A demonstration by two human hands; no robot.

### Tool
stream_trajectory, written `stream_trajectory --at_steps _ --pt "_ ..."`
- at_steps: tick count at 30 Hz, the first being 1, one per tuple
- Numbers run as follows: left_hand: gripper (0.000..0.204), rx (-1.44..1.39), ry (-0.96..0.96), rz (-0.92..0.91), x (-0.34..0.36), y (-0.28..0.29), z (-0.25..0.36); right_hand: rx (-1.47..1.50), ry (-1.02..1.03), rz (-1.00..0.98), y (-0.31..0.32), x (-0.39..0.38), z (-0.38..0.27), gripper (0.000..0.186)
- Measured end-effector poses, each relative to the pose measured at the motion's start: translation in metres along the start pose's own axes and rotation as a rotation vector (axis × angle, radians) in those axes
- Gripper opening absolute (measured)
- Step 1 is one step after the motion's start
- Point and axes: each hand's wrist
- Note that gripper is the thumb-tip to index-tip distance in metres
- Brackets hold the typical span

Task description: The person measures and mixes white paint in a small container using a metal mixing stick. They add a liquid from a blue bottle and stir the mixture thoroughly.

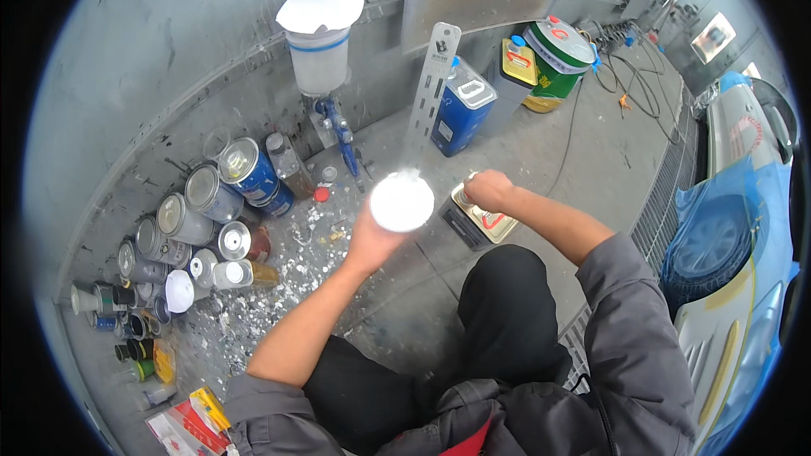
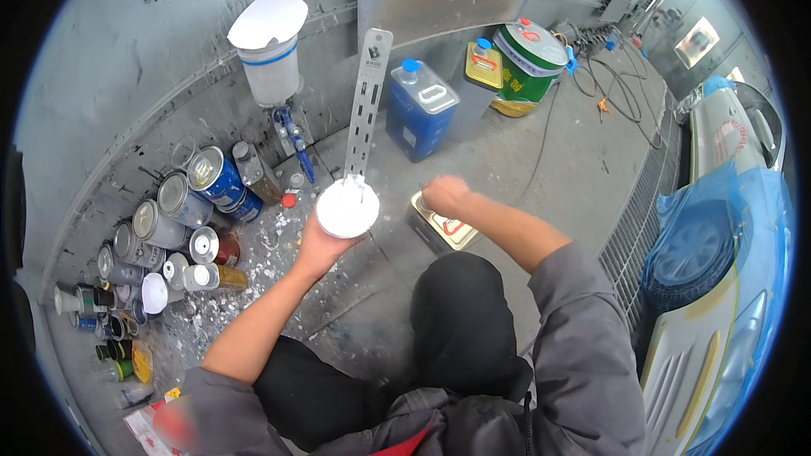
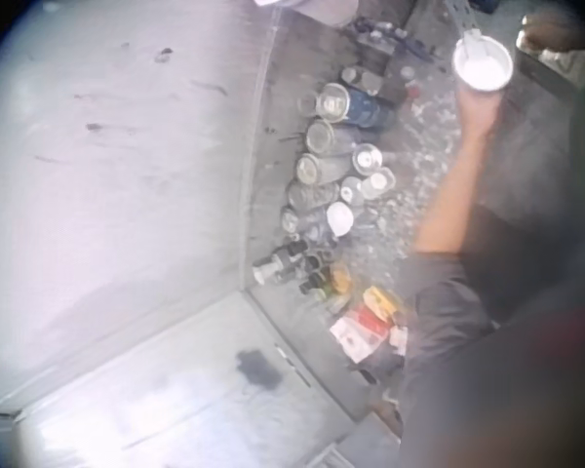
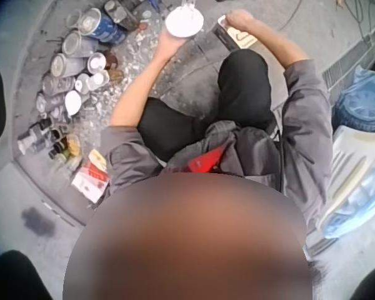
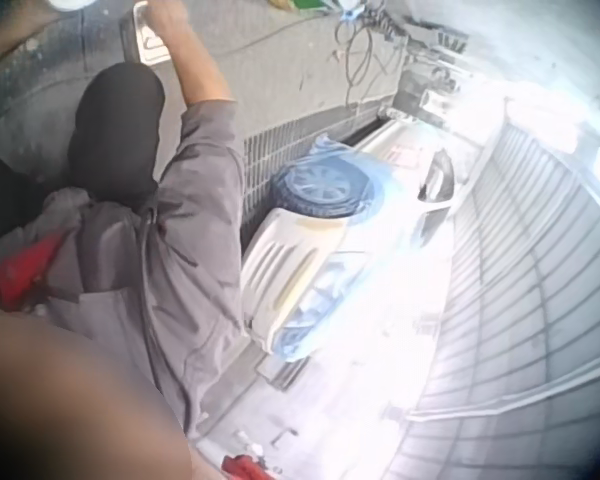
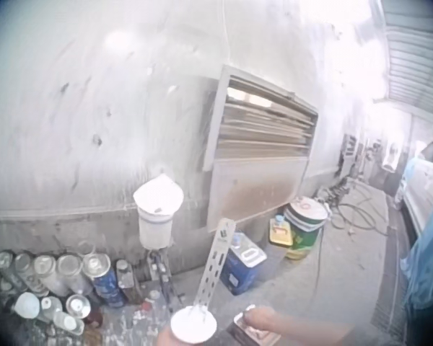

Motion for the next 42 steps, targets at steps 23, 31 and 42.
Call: stream_trajectory --at_steps 23,31,42 --pt "0.083 0.008 -0.057 0.056 -0.012 0.013 0.002 0.163 -0.155 0.234 -0.012 -0.043 0.012 0.025" --pt "0.084 -0.009 0.001 0.038 -0.016 0.014 0.011 0.317 -0.542 0.221 -0.052 -0.083 -0.031 0.072" --pt "0.083 0.002 0.015 0.014 -0.009 0.004 -0.013 0.437 -0.637 0.175 -0.055 -0.072 -0.055 0.097"
Point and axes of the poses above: each hand's wrist, its own x-axis towards the middle knuckle, its own y-axis out of the back of the hand, z = x × y, and after that the axes turned 3 degrees about -x, right-handed
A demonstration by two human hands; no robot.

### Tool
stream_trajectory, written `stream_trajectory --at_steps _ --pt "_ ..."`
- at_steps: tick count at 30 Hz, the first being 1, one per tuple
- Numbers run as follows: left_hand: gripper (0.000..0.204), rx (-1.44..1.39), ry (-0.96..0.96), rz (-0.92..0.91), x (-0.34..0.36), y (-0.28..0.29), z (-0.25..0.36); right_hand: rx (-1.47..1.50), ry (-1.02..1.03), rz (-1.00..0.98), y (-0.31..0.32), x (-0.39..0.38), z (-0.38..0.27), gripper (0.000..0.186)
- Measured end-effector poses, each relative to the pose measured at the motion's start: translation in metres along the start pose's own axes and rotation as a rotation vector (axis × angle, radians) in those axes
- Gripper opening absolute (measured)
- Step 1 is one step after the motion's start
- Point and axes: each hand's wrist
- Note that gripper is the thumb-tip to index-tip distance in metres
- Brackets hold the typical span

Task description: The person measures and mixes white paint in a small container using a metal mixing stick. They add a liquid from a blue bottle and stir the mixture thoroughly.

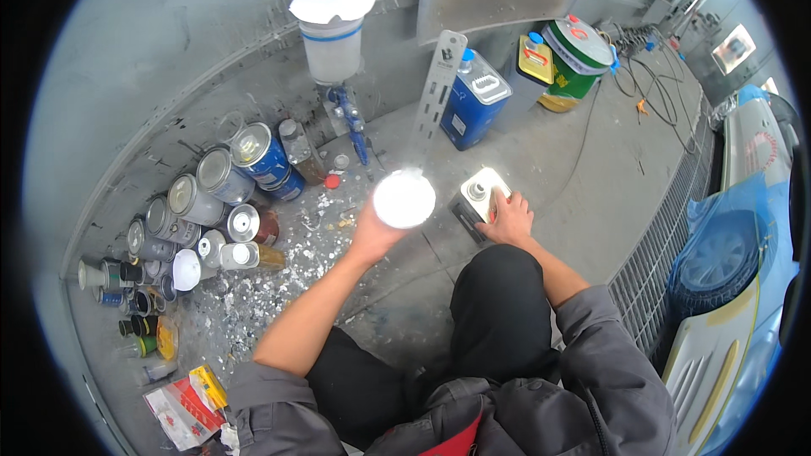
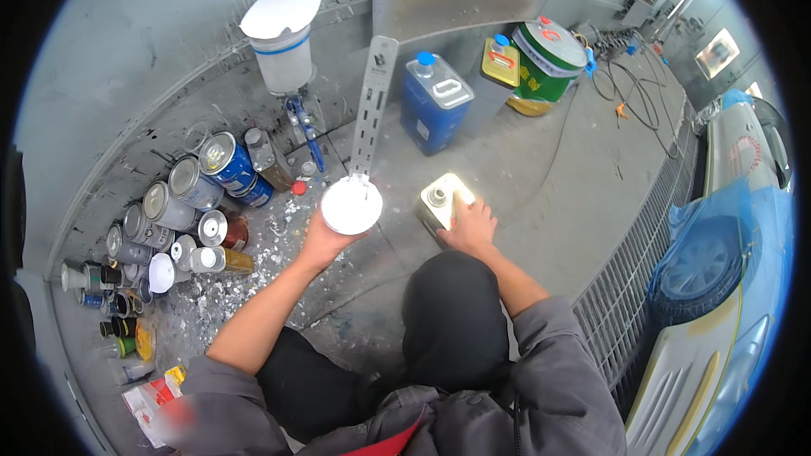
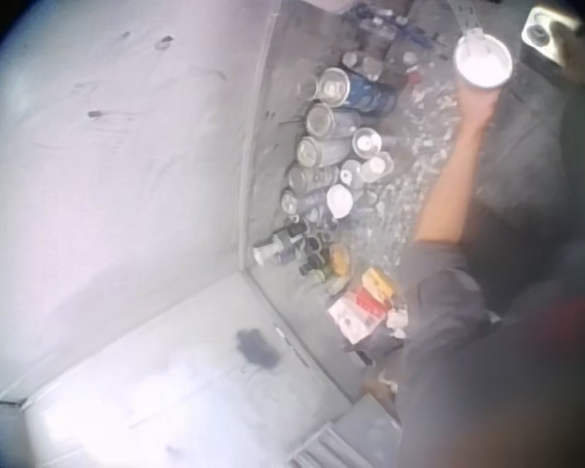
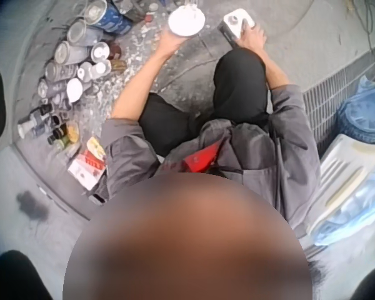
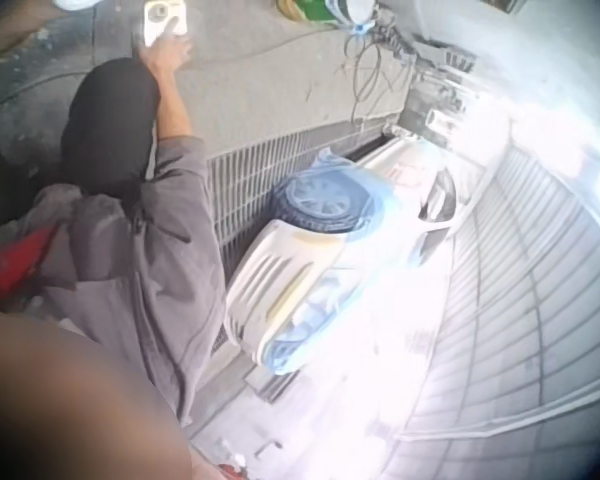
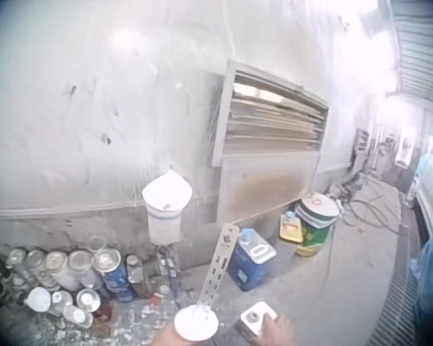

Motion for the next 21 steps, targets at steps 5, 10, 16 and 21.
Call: stream_trajectory --at_steps 5,10,16,21 --pt "0.09 -0.032 0.032 -0.002 0.004 -0.013 -0.01 -0.071 0.079 -0.121 0.058 0.01 0.002 0.101" --pt "0.089 -0.022 0.069 -0.002 -0.004 -0.016 -0.009 -0.231 0.371 -0.177 0.168 0.006 -0.013 0.095" --pt "0.091 -0.073 0.067 0.002 -0.007 -0.021 -0.003 -0.48 0.64 -0.343 0.26 -0.003 -0.05 0.095" --pt "0.089 -0.066 0.002 0.0 -0.007 -0.02 -0.001 -0.657 0.673 -0.487 0.287 -0.011 -0.088 0.095"
Point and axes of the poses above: each hand's wrist, its own x-axis towards the middle knuckle, its own y-axis out of the back of the hand, z = x × y, and after that the axes turned 3 degrees about -x, right-handed
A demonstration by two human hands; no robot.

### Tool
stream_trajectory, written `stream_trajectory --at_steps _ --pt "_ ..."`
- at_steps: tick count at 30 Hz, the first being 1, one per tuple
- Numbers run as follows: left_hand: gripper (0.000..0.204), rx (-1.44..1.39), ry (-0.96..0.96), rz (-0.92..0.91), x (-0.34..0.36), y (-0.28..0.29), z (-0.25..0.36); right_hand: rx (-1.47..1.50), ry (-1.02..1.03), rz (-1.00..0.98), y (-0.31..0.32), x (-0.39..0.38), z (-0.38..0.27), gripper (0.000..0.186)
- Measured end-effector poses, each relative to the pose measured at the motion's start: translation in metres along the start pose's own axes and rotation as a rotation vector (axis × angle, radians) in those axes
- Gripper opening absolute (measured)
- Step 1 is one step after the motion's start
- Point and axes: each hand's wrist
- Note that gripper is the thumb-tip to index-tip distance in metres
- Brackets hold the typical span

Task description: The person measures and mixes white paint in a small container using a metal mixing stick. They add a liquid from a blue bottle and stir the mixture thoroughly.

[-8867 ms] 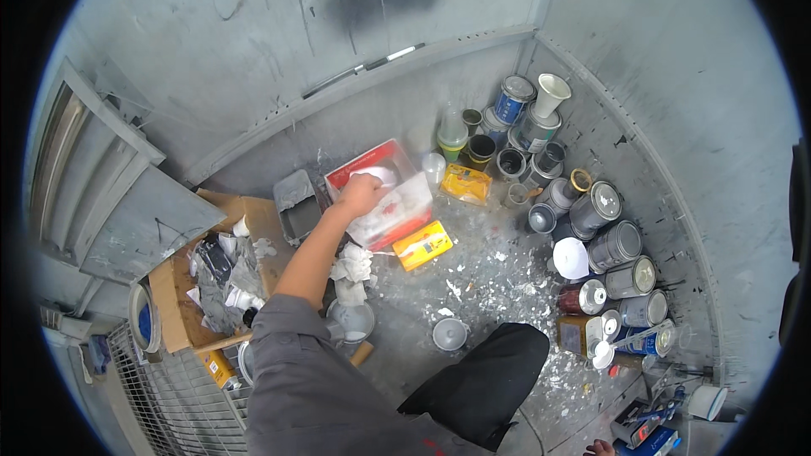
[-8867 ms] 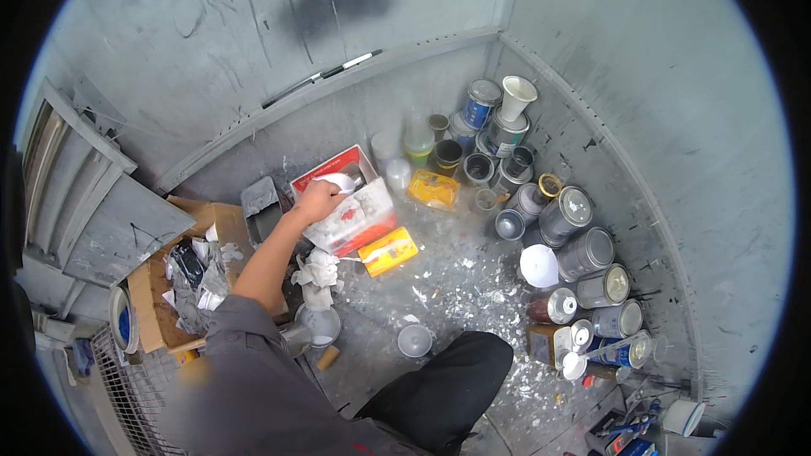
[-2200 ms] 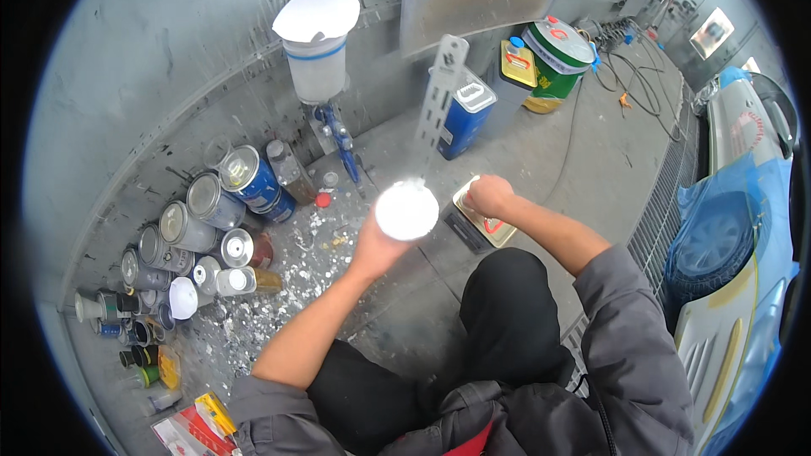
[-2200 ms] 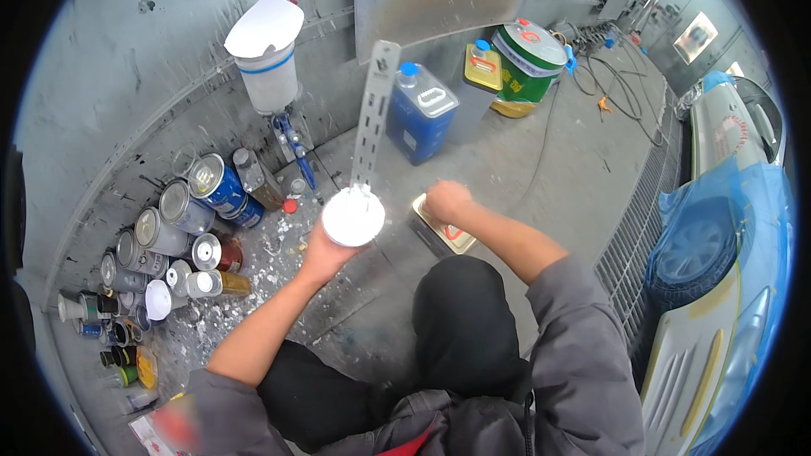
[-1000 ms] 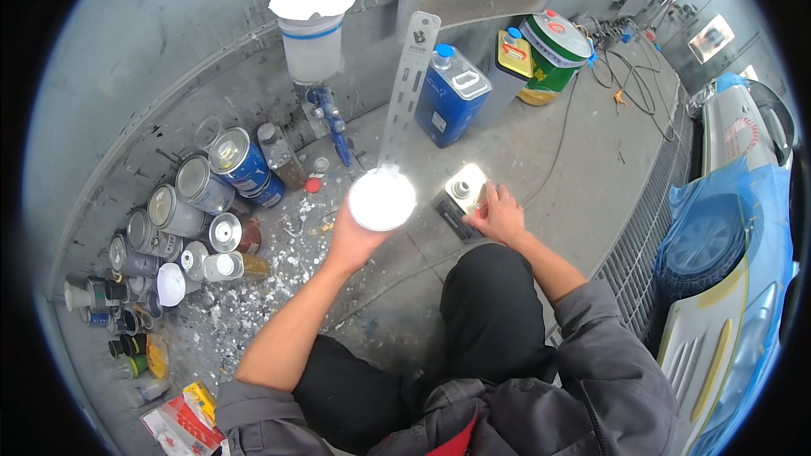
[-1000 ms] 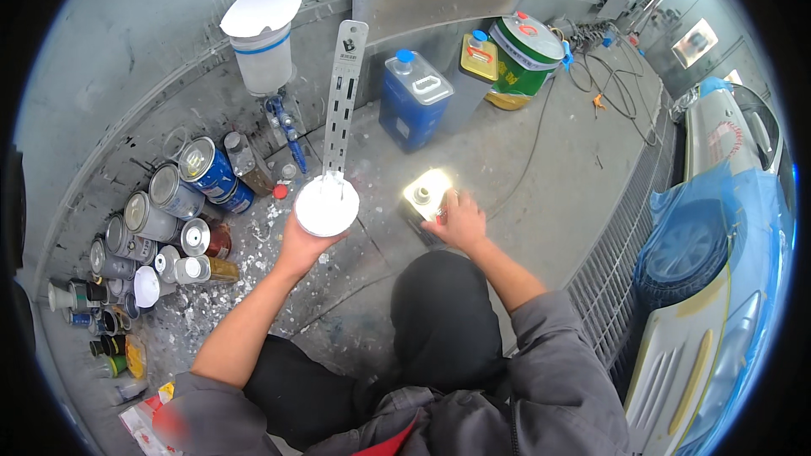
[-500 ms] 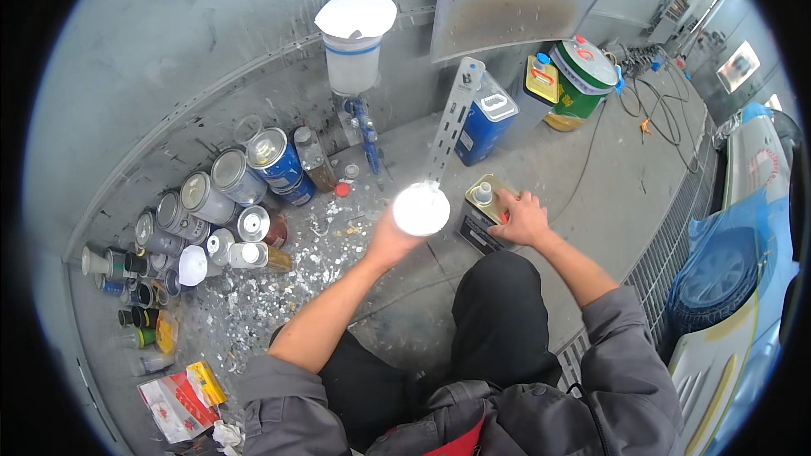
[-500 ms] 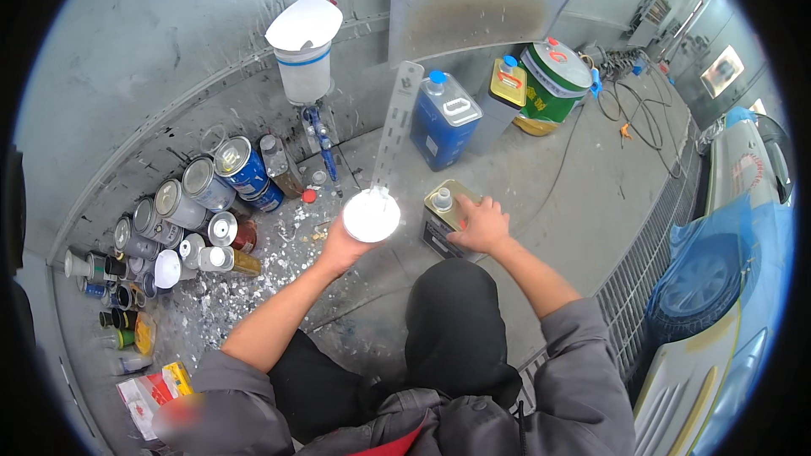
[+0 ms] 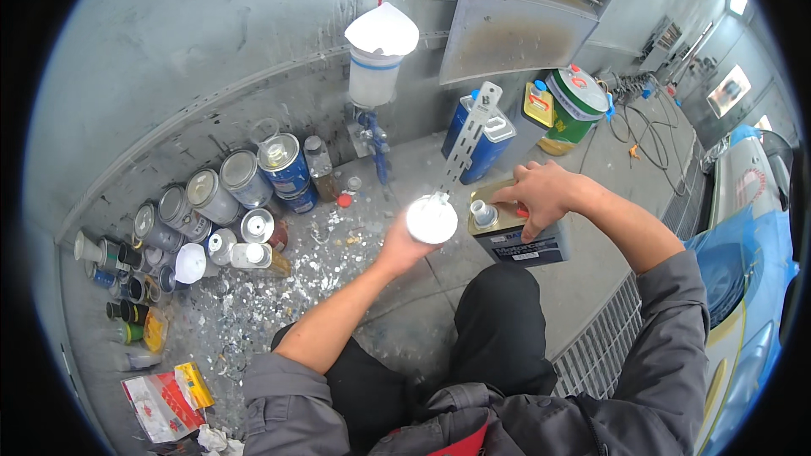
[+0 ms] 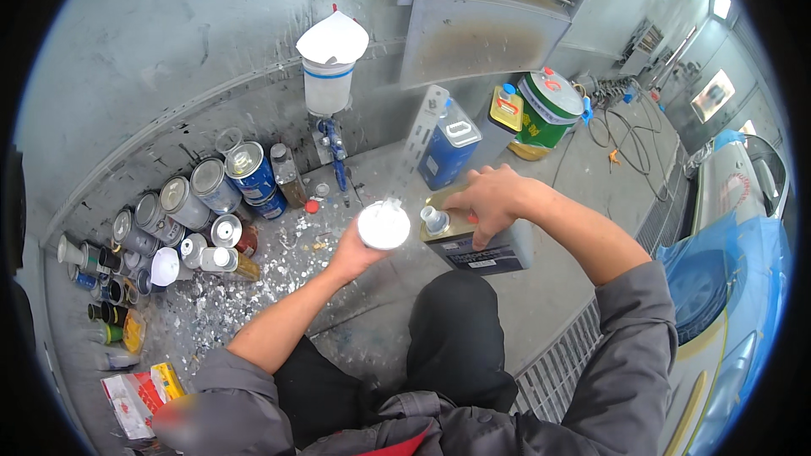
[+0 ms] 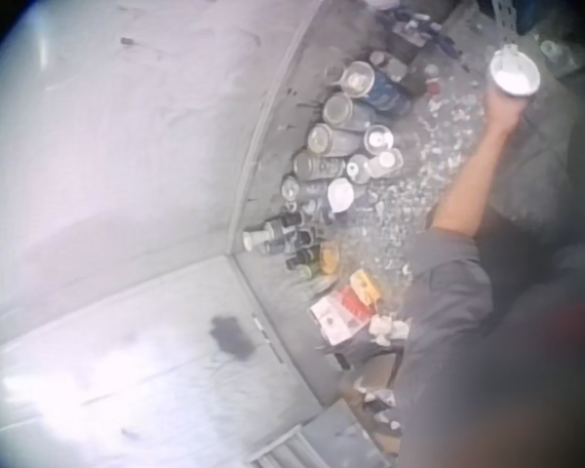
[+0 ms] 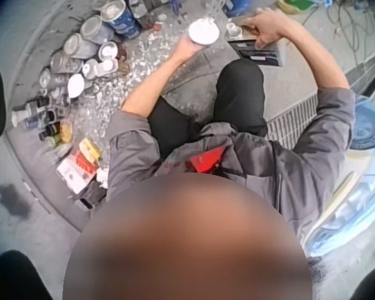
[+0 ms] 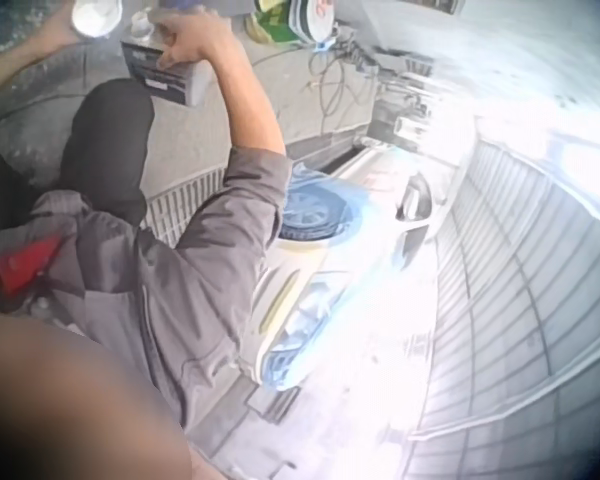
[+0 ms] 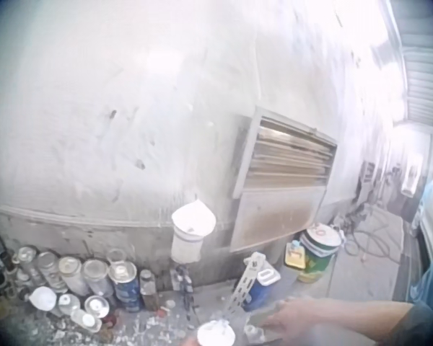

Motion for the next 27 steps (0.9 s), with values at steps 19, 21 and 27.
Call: stream_trajectory --at_steps 19,21,27 --pt "0.087 0.087 -0.094 -0.024 -0.004 -0.003 0.008 -0.269 -0.005 -0.283 0.047 0.035 -0.052 0.083" --pt "0.087 0.094 -0.097 -0.009 -0.004 -0.001 0.009 -0.277 -0.02 -0.3 0.049 0.038 -0.056 0.084" --pt "0.087 0.102 -0.082 0.028 -0.003 -0.002 0.008 -0.241 -0.021 -0.396 0.048 0.048 -0.055 0.097"
Point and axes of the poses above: each hand's wrist, its own x-axis towards the middle knuckle, its own y-axis out of the back of the hand, z = x × y, and after that the axes turned 3 degrees about -x, right-handed
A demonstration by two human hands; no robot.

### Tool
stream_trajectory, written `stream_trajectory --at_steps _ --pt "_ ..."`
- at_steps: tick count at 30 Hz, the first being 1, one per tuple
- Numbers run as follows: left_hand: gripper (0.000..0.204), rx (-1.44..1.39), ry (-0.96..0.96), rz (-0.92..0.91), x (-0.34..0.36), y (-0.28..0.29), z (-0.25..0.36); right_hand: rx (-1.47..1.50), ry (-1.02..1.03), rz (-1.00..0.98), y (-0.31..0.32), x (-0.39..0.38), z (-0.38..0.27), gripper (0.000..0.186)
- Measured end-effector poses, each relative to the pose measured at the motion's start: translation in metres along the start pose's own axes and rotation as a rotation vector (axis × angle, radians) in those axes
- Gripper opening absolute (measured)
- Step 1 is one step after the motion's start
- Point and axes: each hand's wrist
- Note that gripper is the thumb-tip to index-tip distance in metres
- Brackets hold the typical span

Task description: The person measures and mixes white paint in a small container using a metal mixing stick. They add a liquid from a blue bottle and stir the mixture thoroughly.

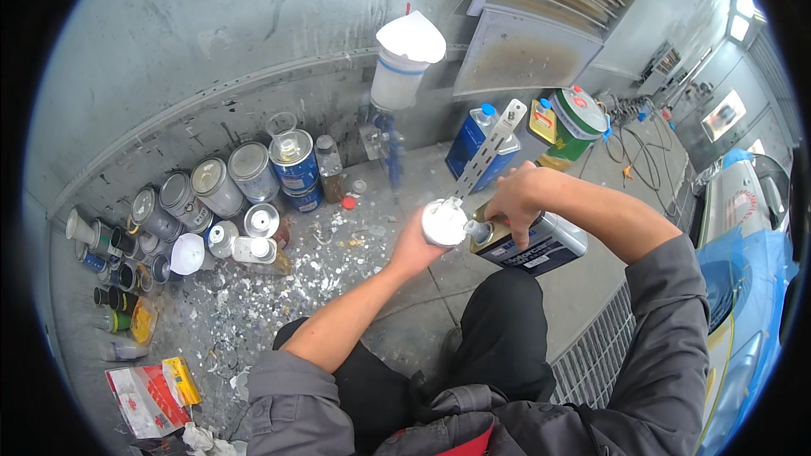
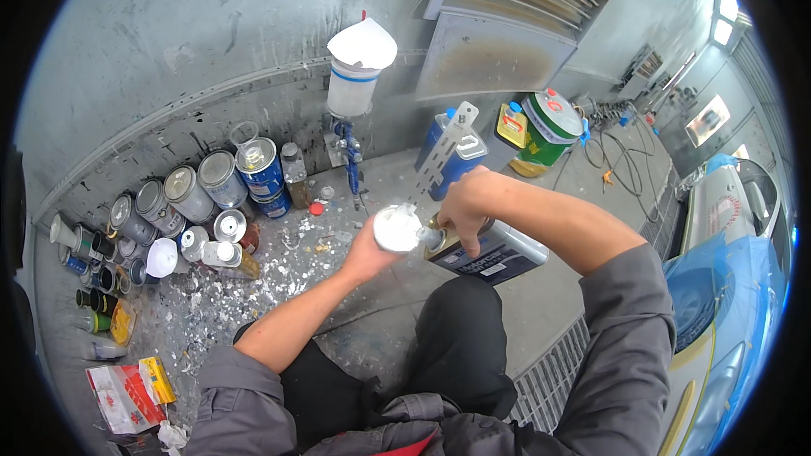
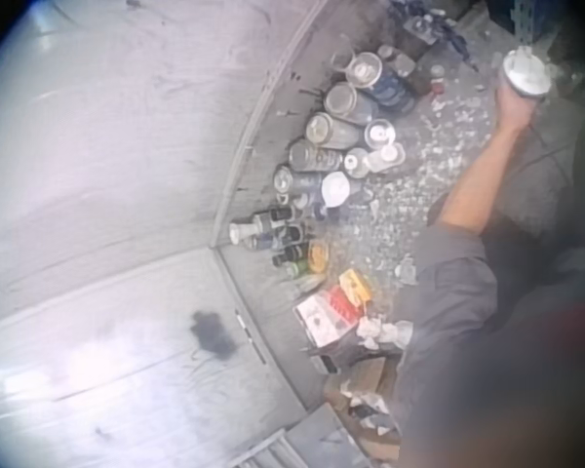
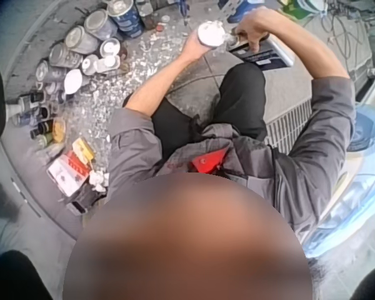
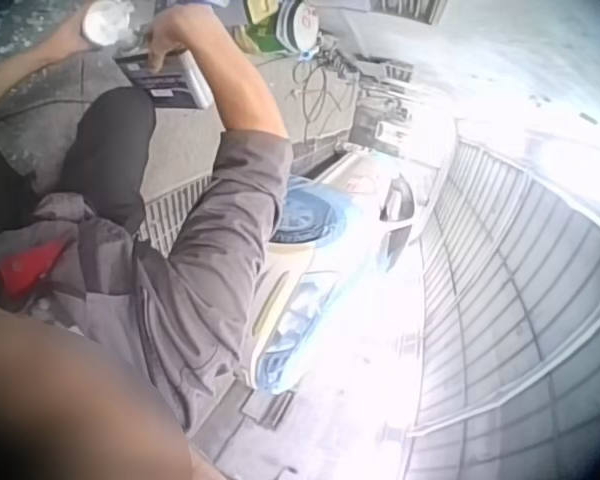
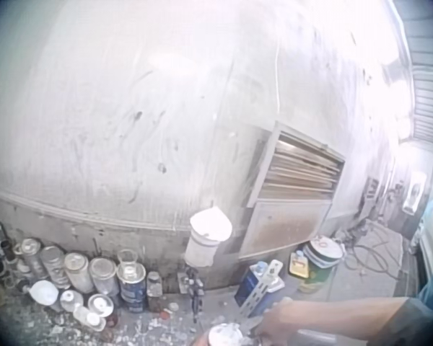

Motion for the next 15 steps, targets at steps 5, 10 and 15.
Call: stream_trajectory --at_steps 5,10,15 --pt "0.085 0.003 0.002 0.026 -0.002 0.0 0.0 -0.028 -0.013 0.013 0.004 -0.002 -0.005 0.091" --pt "0.084 0.035 0.019 0.034 -0.003 -0.001 0.0 -0.022 -0.005 0.053 0.001 -0.004 -0.006 0.086" --pt "0.083 0.065 0.0 0.05 -0.002 -0.002 0.003 -0.001 -0.01 0.043 0.003 -0.007 -0.006 0.086"
Point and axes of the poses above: each hand's wrist, its own x-axis towards the middle knuckle, its own y-axis out of the back of the hand, z = x × y, and after that the axes turned 3 degrees about -x, right-handed
